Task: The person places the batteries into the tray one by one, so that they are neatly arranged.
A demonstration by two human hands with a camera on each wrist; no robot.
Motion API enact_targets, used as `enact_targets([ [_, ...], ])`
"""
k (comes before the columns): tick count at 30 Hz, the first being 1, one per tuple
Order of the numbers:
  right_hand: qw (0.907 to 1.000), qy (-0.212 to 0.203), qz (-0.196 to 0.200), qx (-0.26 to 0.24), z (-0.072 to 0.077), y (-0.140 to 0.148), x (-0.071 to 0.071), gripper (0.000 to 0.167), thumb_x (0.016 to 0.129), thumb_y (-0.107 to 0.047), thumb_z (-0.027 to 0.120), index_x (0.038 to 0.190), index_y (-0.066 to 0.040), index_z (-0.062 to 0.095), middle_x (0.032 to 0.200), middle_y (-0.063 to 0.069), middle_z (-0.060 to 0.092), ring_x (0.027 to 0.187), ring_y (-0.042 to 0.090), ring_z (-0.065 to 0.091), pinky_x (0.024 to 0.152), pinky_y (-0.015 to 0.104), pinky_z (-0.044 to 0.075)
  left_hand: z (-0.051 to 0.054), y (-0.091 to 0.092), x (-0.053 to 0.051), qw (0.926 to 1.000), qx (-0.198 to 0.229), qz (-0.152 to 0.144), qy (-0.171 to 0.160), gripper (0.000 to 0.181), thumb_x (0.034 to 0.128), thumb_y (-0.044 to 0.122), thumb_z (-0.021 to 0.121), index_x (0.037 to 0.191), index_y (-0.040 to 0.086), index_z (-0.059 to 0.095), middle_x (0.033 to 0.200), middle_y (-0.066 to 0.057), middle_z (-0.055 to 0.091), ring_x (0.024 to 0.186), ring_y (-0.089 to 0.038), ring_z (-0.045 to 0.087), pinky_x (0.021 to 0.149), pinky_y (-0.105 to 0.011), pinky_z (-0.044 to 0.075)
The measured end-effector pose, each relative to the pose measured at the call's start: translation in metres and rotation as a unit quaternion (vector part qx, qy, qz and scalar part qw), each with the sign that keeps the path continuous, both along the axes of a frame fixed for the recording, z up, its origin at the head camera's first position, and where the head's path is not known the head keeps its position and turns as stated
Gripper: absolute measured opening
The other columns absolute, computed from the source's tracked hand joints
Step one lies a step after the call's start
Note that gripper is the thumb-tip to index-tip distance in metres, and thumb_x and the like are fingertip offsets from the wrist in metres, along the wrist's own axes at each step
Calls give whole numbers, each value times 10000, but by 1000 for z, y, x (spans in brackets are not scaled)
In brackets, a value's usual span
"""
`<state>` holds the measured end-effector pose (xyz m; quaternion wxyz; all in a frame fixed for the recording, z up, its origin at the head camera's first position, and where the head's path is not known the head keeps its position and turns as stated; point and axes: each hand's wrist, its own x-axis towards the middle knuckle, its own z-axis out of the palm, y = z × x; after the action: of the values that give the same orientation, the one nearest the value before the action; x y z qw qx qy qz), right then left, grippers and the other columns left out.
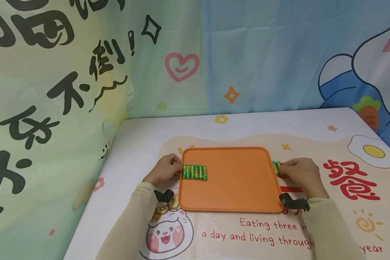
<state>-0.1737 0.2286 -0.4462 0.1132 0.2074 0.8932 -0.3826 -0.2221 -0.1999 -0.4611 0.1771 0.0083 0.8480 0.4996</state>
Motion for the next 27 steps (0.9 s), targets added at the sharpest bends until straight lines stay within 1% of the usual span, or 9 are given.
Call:
enact_targets([
  [4, 9997, 20, 101, 211, 0, 0, 1, 416, 913, -265, 698, 1162, 68, 704, 1020, 186, 666, 930, 314, 533, 683, 354, 473, -1, 0, -1, 10000, 37, -16, 1, 103, 975, 89, 603, 1049, 17, 600, 887, -87, 625, 762, -177, 651, 686, -289, 578],
  [10, 9994, -9, 51, 337, 0, 0, 3, 401, 915, -278, 705, 1125, 63, 700, 955, 171, 653, 874, 299, 541, 636, 331, 474, -1, 1, 0, 10000, 73, -26, 8, 98, 969, 82, 601, 1039, 14, 599, 882, -88, 625, 755, -174, 657, 679, -292, 582],
  [16, 9993, 170, -4, 342, -5, 3, 5, 429, 927, -283, 679, 1159, 77, 698, 983, 190, 665, 874, 302, 553, 624, 326, 472, 0, 2, 0, 10000, 71, -23, 20, 96, 966, 76, 595, 1037, 11, 599, 877, -89, 618, 753, -177, 663, 678, -293, 581],
  [18, 9994, 211, -40, 271, -6, 4, 6, 442, 932, -286, 674, 1179, 80, 693, 1004, 200, 670, 874, 301, 560, 625, 320, 473, 0, 2, 0, 10000, 71, -24, 26, 96, 966, 74, 596, 1037, 10, 600, 874, -89, 618, 749, -178, 664, 676, -291, 580],
  [22, 9997, 138, -195, 0, -5, 3, 8, 480, 942, -309, 667, 1242, 66, 676, 1067, 204, 682, 921, 304, 573, 663, 322, 482, 0, 2, 0, 10000, 84, -25, 4, 97, 966, 73, 597, 1038, 9, 599, 871, -89, 617, 747, -177, 666, 675, -294, 583],
  [27, 9981, 132, -428, -413, -3, -1, 9, 528, 951, -342, 665, 1310, 45, 651, 1134, 207, 689, 996, 318, 587, 760, 378, 487, 1, 0, 1, 10000, 62, -17, 1, 96, 972, 81, 596, 1041, 13, 599, 884, -94, 620, 759, -181, 670, 686, -301, 588],
])
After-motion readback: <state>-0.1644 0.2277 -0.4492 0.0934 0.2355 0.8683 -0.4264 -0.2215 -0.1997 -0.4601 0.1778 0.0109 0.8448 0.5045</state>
